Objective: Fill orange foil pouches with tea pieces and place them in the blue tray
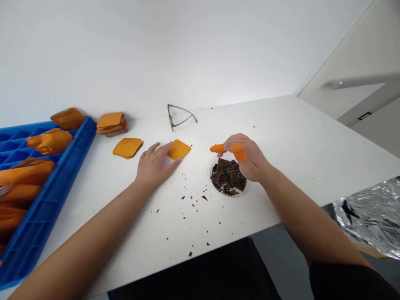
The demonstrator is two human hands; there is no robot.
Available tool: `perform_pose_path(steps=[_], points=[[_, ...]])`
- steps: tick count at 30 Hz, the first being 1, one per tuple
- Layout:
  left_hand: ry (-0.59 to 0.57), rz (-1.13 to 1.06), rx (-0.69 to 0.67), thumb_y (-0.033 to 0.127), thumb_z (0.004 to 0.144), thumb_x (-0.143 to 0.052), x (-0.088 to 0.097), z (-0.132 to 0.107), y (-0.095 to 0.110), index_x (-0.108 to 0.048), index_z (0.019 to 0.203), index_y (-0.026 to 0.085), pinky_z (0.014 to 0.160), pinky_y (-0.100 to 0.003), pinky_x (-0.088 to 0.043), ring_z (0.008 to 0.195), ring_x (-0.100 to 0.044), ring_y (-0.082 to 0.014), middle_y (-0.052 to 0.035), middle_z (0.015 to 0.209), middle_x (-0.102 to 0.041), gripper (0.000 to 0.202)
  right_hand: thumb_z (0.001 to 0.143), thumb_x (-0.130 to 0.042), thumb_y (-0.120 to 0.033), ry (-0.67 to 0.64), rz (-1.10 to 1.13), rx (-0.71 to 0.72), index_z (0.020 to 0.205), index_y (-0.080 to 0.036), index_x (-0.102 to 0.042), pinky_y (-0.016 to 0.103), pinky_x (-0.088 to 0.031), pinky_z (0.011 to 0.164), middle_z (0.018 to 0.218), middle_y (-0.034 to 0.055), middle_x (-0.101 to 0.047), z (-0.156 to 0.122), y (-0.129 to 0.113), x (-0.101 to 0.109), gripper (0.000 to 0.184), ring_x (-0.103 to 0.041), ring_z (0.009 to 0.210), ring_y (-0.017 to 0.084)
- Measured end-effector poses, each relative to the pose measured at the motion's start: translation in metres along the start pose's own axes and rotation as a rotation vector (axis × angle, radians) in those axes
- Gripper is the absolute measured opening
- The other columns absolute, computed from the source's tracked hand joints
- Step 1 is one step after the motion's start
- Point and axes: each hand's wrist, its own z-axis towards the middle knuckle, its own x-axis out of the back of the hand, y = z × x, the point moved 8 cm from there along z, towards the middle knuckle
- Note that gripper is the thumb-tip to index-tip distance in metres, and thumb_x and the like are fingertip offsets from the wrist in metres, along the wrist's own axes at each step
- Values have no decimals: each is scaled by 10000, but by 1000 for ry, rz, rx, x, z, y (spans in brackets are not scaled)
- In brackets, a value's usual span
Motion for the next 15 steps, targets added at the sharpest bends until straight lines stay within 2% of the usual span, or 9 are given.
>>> perform_pose_path(steps=[2,3,6,8,9,13,15], points=[[-7,-1,-1,607,887,-603,0,0,1,-553,1458,287,1219,-621,-250,1509,-376,-380,-112,1465,-620,657,1068,-310,-490,-6,19,-36,898,-267,-659,477,-466,874,837,5,-750,-1,5,-2,448,-661,785,180],[-15,-2,2,612,883,-605,-1,1,2,-512,1493,278,1220,-615,-252,1514,-367,-377,-110,1467,-619,702,1067,-317,-497,-5,27,-54,900,-269,-666,471,-479,865,850,9,-751,-1,8,-2,449,-664,788,180],[-15,-14,-6,581,862,-634,-1,1,5,-266,1621,213,1226,-573,-265,1517,-366,-358,-125,1442,-632,920,1068,-328,-504,-5,40,-110,912,-272,-694,443,-510,819,869,24,-754,-3,15,1,461,-658,792,181],[-6,0,-33,530,863,-636,0,1,8,-202,1635,195,1228,-544,-273,1502,-391,-340,-122,1415,-648,947,1059,-345,-537,-2,54,-181,912,-273,-721,433,-525,806,875,36,-756,-4,21,4,482,-661,805,188],[0,13,-41,508,868,-629,0,1,9,-229,1627,194,1224,-537,-282,1493,-403,-338,-119,1394,-662,913,1051,-358,-555,4,63,-222,929,-276,-739,433,-532,809,879,42,-758,-5,24,6,488,-667,816,193],[31,65,-63,408,911,-567,1,0,11,-499,1489,223,1198,-519,-325,1468,-440,-327,-102,1357,-687,610,1032,-380,-602,39,83,-339,1009,-286,-794,433,-555,824,871,51,-766,-8,33,13,522,-675,822,203],[50,86,-84,352,920,-540,2,-2,13,-556,1440,226,1186,-501,-342,1451,-458,-314,-99,1354,-686,535,1020,-379,-632,52,76,-373,983,-271,-811,426,-565,811,851,60,-767,-8,35,16,564,-673,804,203]])
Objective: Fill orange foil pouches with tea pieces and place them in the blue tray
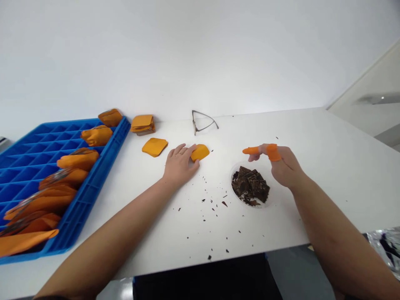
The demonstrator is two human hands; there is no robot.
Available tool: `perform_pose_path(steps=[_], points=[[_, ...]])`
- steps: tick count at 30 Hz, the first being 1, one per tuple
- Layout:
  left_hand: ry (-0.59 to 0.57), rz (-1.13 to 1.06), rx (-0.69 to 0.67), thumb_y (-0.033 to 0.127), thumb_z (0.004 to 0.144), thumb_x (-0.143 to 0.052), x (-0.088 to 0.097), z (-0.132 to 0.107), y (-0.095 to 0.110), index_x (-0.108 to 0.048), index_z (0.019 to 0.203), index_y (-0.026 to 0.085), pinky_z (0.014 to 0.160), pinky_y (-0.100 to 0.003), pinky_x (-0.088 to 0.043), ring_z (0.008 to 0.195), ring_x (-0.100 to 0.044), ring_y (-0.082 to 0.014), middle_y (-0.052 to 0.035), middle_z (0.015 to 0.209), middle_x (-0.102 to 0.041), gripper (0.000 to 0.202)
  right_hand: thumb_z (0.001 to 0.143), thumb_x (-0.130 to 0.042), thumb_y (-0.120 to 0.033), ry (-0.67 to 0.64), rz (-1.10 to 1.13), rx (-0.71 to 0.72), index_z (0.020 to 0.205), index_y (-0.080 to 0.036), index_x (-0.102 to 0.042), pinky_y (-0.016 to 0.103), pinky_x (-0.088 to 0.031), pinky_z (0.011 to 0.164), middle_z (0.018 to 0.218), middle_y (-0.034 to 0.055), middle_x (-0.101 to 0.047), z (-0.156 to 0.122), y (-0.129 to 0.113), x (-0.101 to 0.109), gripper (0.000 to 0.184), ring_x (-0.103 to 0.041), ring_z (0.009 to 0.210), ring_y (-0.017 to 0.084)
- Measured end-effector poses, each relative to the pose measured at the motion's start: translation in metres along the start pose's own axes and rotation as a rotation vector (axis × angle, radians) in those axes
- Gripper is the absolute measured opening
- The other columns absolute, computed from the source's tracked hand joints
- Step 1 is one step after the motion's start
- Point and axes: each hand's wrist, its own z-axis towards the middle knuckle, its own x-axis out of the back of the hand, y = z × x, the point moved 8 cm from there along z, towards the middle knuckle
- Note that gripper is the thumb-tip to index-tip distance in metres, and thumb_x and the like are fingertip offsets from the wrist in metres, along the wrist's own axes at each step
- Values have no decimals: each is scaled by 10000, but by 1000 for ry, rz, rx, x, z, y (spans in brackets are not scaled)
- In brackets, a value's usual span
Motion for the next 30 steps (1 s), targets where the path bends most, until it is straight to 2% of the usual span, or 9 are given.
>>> perform_pose_path(steps=[5,8,10,14,18,22,25,28,30], points=[[26,36,-42,253,894,-527,5,-3,6,-636,1344,248,1086,-476,-416,1238,-580,-304,-77,1095,-731,464,986,-392,-692,9,-32,-78,981,-284,-819,444,-586,822,836,72,-763,1,6,4,591,-683,806,213],[17,58,-51,246,907,-511,7,-6,8,-662,1299,265,1044,-484,-424,1134,-601,-298,-69,1044,-726,420,966,-394,-719,13,-76,-132,970,-313,-821,474,-591,841,831,77,-759,0,9,6,589,-693,815,235],[-5,70,-60,294,938,-502,6,-8,10,-627,1351,273,1043,-502,-416,1151,-589,-307,-79,1096,-723,432,961,-396,-722,30,-118,-152,940,-330,-818,493,-590,847,834,83,-758,-1,9,11,577,-694,800,249],[-88,64,-84,453,981,-494,-2,-10,13,-613,1365,273,1058,-558,-415,1255,-551,-345,-109,1289,-680,441,968,-414,-684,128,-169,-134,713,-315,-741,536,-563,894,998,112,-762,-2,6,27,555,-705,856,283],[-162,6,-106,516,996,-477,-10,-11,12,-610,1333,215,1196,-580,-340,1469,-434,-343,-121,1579,-495,471,942,-474,-684,192,-201,-111,709,-345,-692,554,-544,948,861,109,-745,-1,7,38,465,-721,1012,327],[-249,-85,-179,709,880,-595,-16,-15,12,-605,1257,204,1288,-516,-277,1524,-399,-304,-118,1622,-447,631,887,-542,-708,121,-290,-246,657,-387,-693,552,-570,879,1174,72,-759,1,25,32,423,-729,990,327],[-301,-146,-235,760,865,-581,-16,-21,15,-604,1226,219,1308,-525,-250,1529,-396,-296,-106,1618,-455,651,890,-576,-660,131,-244,-244,942,-504,-734,568,-577,870,1173,75,-744,3,35,30,228,-714,849,305],[-338,-186,-300,668,942,-551,-14,-27,21,-591,1280,266,1317,-514,-245,1525,-408,-257,-52,1609,-476,527,897,-595,-617,180,-193,-189,1350,-548,-569,604,-564,949,1214,90,-703,4,41,32,459,-692,835,292],[-341,-195,-328,592,983,-532,-13,-30,25,-529,1396,306,1311,-524,-257,1517,-420,-239,-24,1600,-491,502,899,-598,-614,201,-187,-196,1405,-524,-535,607,-562,962,1270,103,-679,3,46,33,518,-687,879,287]])
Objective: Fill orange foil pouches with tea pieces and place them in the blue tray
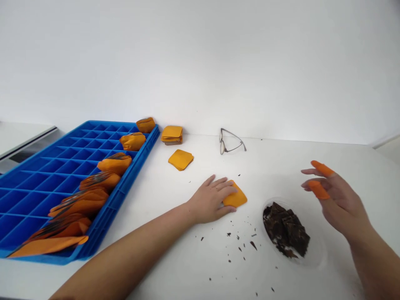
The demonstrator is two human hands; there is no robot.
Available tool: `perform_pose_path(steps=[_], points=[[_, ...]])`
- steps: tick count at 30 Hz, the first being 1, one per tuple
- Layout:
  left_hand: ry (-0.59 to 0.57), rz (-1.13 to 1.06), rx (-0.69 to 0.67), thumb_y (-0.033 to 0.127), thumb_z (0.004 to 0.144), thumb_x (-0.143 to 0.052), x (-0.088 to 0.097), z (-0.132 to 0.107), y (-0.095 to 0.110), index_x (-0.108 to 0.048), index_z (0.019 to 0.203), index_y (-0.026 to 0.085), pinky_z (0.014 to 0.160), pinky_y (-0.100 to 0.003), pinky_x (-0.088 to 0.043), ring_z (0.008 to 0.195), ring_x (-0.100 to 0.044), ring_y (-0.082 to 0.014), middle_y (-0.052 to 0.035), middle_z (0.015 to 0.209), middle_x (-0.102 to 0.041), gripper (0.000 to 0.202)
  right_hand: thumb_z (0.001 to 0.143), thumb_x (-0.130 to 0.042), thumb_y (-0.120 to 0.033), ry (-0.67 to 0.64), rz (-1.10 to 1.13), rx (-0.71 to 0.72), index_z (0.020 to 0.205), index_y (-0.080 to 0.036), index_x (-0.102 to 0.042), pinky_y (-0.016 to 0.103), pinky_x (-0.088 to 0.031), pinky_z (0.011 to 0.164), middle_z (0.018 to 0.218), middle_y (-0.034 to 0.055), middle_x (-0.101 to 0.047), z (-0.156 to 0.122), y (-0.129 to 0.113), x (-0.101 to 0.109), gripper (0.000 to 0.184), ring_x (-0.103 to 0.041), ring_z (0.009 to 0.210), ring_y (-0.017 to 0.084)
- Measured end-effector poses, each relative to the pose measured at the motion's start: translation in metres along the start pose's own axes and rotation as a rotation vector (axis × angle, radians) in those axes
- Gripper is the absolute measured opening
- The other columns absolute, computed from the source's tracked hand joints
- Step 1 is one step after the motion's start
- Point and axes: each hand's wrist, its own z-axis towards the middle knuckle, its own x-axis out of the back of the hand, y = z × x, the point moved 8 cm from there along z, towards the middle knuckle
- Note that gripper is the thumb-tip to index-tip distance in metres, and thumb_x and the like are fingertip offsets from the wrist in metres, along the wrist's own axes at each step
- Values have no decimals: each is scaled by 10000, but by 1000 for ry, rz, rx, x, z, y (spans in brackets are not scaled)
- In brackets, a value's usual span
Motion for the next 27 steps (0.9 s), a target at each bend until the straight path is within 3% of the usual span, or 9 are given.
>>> perform_pose_path(steps=[3,7,10,14,17,19,21,24,27], points=[[11,15,-16,452,1040,-466,0,0,5,-430,1507,343,1284,-541,-304,1492,-452,-222,-8,1579,-517,481,900,-608,-606,-11,11,-2,1401,-497,-552,589,-564,957,1269,102,-679,0,2,-1,515,-676,869,258],[36,56,-32,215,1042,-394,1,1,10,-511,1459,343,1209,-536,-399,1429,-521,-230,-26,1518,-580,452,889,-630,-603,0,31,52,1383,-423,-598,587,-570,941,1168,75,-707,-1,-4,0,526,-667,815,218],[63,75,-44,101,998,-388,2,2,11,-581,1390,355,1127,-470,-479,1363,-577,-208,-13,1463,-624,506,915,-632,-549,8,24,77,1368,-353,-626,538,-585,905,1101,71,-725,-2,-8,-2,494,-666,796,194],[105,82,-24,261,1025,-458,4,3,7,-706,1204,318,1072,-460,-517,1283,-638,-224,-11,1394,-676,311,936,-621,-527,-5,-33,116,1266,-287,-695,472,-606,865,940,58,-744,0,-13,-8,415,-680,771,185],[120,80,3,371,1014,-497,6,3,5,-751,1097,278,1089,-509,-499,1317,-617,-270,-41,1374,-690,283,944,-593,-545,14,-113,200,1190,-292,-722,515,-581,958,1087,82,-751,4,-20,-8,376,-698,972,231],[117,77,5,462,989,-534,7,3,5,-730,1181,280,1122,-545,-472,1341,-597,-296,-58,1419,-662,329,905,-644,-554,30,-194,271,1084,-304,-747,601,-416,1167,1299,84,-692,5,-26,-6,325,-591,1271,289],[114,77,15,547,959,-552,8,3,5,-697,1261,262,1150,-595,-437,1400,-544,-340,-91,1477,-615,440,872,-686,-556,11,-263,319,1024,-312,-751,618,-256,1264,1427,58,-619,6,-30,-5,294,-459,1424,308],[86,136,127,654,907,-555,8,3,-4,-611,1372,238,1216,-608,-366,1519,-393,-363,-89,1612,-466,627,877,-687,-544,-41,-318,353,1081,-324,-738,575,-229,1288,1472,32,-578,5,-33,-4,305,-385,1480,291],[63,151,188,647,891,-551,9,4,-10,-563,1384,212,1225,-557,-384,1530,-382,-331,-86,1560,-534,657,909,-654,-516,-112,-340,308,1007,-296,-757,574,-177,1301,1544,31,-505,2,-33,-3,261,-277,1532,299]])
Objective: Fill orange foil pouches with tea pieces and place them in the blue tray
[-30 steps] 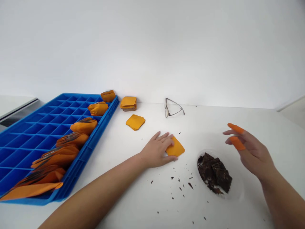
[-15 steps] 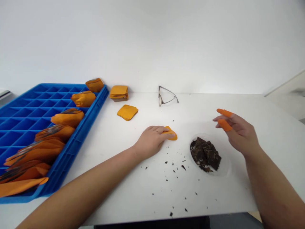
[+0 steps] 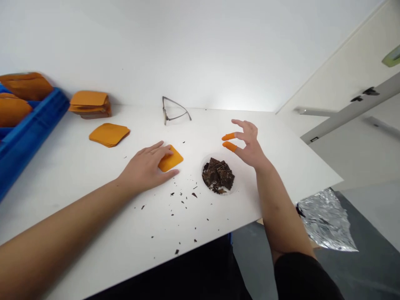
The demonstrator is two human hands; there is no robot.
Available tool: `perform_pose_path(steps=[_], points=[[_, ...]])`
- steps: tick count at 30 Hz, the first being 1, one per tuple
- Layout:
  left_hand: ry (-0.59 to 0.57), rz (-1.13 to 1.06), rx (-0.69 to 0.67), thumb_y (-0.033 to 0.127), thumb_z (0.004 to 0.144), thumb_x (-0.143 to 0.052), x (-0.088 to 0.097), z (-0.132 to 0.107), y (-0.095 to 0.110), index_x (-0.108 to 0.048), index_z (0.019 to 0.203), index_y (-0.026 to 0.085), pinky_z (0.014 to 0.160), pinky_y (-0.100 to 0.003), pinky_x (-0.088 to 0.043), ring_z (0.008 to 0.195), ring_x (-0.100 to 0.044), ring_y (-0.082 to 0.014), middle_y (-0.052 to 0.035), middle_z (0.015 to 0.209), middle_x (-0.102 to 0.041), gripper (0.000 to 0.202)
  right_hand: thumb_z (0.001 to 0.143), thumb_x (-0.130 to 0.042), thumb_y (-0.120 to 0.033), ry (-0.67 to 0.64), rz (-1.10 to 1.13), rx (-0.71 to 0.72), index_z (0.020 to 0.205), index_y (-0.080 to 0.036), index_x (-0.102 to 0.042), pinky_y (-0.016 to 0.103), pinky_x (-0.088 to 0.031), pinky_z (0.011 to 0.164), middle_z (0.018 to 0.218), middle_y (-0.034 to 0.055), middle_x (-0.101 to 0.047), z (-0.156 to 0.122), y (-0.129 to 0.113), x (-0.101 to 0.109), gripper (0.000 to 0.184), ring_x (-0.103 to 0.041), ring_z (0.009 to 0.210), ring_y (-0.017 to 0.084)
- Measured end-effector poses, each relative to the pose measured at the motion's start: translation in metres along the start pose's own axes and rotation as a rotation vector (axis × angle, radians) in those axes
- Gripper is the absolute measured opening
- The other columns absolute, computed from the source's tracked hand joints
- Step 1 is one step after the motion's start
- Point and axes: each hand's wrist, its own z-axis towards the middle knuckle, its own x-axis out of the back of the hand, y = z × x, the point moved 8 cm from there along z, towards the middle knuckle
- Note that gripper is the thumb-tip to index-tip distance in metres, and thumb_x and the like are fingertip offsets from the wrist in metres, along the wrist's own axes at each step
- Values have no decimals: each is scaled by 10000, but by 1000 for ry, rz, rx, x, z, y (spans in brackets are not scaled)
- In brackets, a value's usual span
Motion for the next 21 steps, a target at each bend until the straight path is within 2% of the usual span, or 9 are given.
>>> perform_pose_path(steps=[3,6,8,11,14,19,21], points=[[23,15,61,603,919,-513,4,0,-5,-565,1375,256,1164,-549,-452,1405,-540,-335,-73,1520,-575,576,880,-686,-530,-180,38,-33,899,-303,-775,585,-181,1298,1575,-14,-480,-6,-3,-7,245,-218,1560,315],[42,30,71,570,944,-482,7,0,-5,-585,1350,290,1142,-555,-471,1378,-566,-332,-50,1495,-599,504,792,-741,-653,-461,76,-105,1079,-389,-774,655,-161,1283,1663,-59,-363,-17,-6,-23,391,-78,1612,347],[54,21,41,554,956,-472,7,0,-2,-603,1310,312,1153,-545,-468,1407,-545,-305,-13,1448,-640,448,782,-722,-704,-576,84,-170,1212,-433,-726,686,-130,1275,1704,-64,-279,-23,-9,-29,508,8,1624,351],[75,6,0,550,958,-475,7,1,0,-620,1256,330,1161,-544,-464,1414,-541,-276,20,1412,-664,398,817,-689,-694,-595,73,-177,1242,-445,-708,667,-149,1281,1691,-72,-308,-26,-16,-29,493,0,1625,334],[87,0,-26,561,958,-467,6,2,-1,-615,1250,331,1164,-554,-454,1412,-541,-281,13,1410,-662,400,814,-714,-660,-599,41,-157,1255,-447,-702,661,-184,1276,1680,-71,-330,-29,-20,-27,490,-33,1618,342],[90,2,-66,565,966,-449,3,1,-4,-589,1252,354,1178,-527,-428,1420,-528,-267,31,1424,-646,382,804,-768,-580,-613,-6,-93,1242,-451,-714,684,-157,1273,1721,-100,-216,-33,-25,-24,460,15,1619,369],[78,0,-61,558,972,-437,2,1,-5,-578,1255,377,1195,-508,-407,1435,-512,-255,53,1434,-636,365,809,-770,-551,-645,-21,-58,1227,-404,-717,689,-171,1271,1723,-75,-218,-35,-30,-26,446,31,1621,369]])
